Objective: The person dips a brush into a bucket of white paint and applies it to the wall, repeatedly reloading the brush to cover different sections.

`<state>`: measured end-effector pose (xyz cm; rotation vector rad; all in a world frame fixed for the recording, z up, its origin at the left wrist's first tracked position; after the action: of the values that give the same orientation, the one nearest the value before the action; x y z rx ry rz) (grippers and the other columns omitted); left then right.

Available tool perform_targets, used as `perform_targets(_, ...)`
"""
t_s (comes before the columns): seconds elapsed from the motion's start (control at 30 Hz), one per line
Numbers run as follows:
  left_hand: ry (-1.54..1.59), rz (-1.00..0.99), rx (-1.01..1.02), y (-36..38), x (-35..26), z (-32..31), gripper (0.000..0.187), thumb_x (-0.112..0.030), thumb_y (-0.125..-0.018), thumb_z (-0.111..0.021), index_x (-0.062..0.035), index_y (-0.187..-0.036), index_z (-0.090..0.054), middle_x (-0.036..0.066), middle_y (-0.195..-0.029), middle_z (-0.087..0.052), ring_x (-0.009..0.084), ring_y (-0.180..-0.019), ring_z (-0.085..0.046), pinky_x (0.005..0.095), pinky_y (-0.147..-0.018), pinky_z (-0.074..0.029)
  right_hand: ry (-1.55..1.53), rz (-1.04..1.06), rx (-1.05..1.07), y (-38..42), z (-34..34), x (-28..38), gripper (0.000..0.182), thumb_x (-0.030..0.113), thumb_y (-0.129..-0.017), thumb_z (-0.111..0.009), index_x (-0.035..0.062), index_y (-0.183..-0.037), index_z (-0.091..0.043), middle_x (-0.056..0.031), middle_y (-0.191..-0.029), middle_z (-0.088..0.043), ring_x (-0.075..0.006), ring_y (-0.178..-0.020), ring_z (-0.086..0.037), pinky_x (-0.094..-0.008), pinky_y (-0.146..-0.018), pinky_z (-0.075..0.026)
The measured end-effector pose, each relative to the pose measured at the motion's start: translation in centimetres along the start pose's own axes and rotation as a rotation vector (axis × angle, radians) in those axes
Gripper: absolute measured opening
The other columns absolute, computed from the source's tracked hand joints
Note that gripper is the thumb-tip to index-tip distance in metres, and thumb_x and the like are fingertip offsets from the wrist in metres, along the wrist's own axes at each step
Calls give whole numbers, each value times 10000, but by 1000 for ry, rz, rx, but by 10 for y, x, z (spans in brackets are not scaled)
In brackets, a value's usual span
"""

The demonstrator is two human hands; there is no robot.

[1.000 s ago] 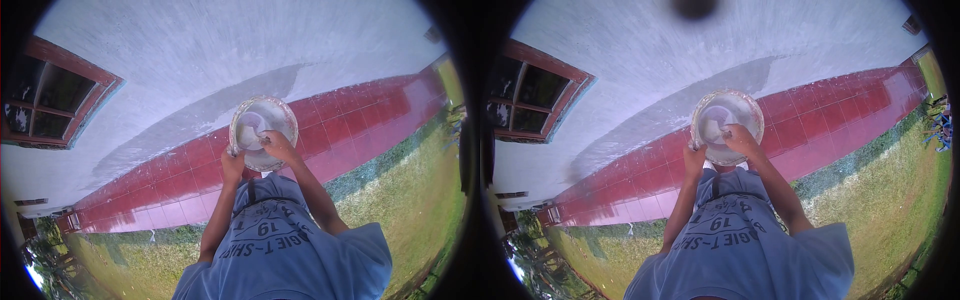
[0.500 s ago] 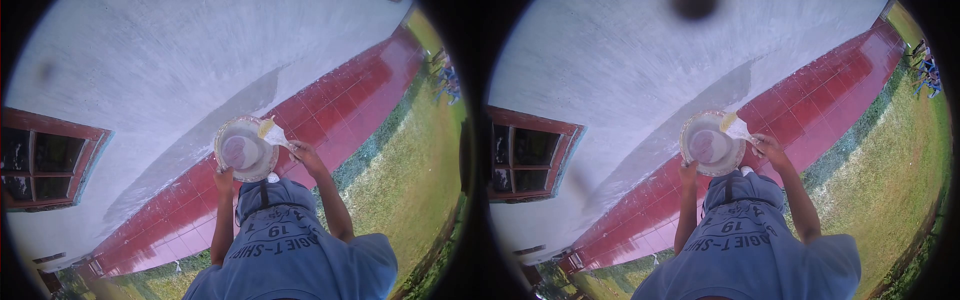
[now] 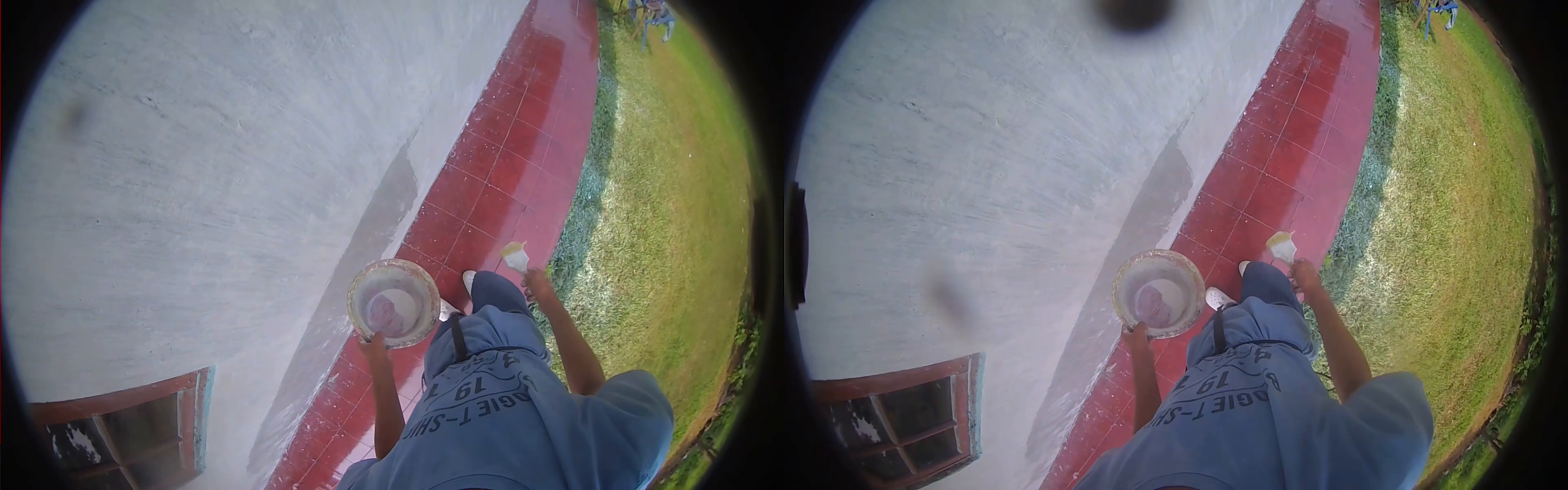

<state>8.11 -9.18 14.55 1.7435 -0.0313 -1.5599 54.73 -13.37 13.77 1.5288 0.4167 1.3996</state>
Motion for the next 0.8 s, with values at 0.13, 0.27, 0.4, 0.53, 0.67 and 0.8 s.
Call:
perform_targets(0.13,-71,15,42,-17,-16,-23,544,58,-729,-566,32,-1271,-524,151,-1074,-618,273,-883,-668,350,-640,-607,-44,-33,-13,-18,-4,10,364,172,-921,-459,86,-1273,-497,-29,-759,-518,-112,-504,-440,-257,-404,-355)
perform_targets(0.27,-65,39,44,-37,-15,-56,523,60,-720,-572,60,-1240,-522,145,-1042,-616,272,-860,-665,371,-653,-589,-68,-3,75,-60,-24,37,317,133,-907,-501,83,-1219,-521,-23,-773,-560,-105,-556,-498,-266,-476,-419)
perform_targets(0.4,-122,153,32,-50,-31,-96,519,71,-695,-572,67,-1211,-516,116,-989,-603,254,-808,-649,370,-618,-545,37,79,186,-124,-60,88,257,132,-909,-541,80,-1160,-545,-27,-796,-595,-105,-584,-530,-261,-496,-430)
perform_targets(0.53,-151,191,34,-46,-38,-145,555,93,-673,-568,56,-1223,-503,104,-1004,-595,228,-873,-629,334,-682,-522,130,426,621,-251,-106,119,213,169,-929,-574,75,-1120,-573,-18,-840,-614,-93,-599,-537,-261,-494,-434)
perform_targets(0.67,-268,254,-26,-62,-43,-202,570,97,-673,-563,57,-1239,-500,113,-1044,-600,232,-943,-624,343,-741,-527,-98,553,435,-381,-142,229,379,185,-1022,-475,123,-1393,-527,5,-889,-550,-63,-722,-470,-221,-602,-413)
perform_targets(0.8,-393,350,-152,-75,-28,-219,501,81,-701,-574,71,-1196,-503,120,-1055,-601,223,-911,-619,327,-727,-517,-301,718,54,-504,-184,327,355,103,-999,-468,27,-1335,-549,-50,-867,-557,-137,-757,-520,-305,-719,-465)
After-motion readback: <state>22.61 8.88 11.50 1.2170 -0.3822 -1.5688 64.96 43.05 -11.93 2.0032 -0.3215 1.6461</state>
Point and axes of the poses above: each hand's wrist, its own y-axis away from the middle knuckle, its own z-axis out of the back of the hand, x = y × z, the point moved 2 cm from there along -y, towards the middle knuckle
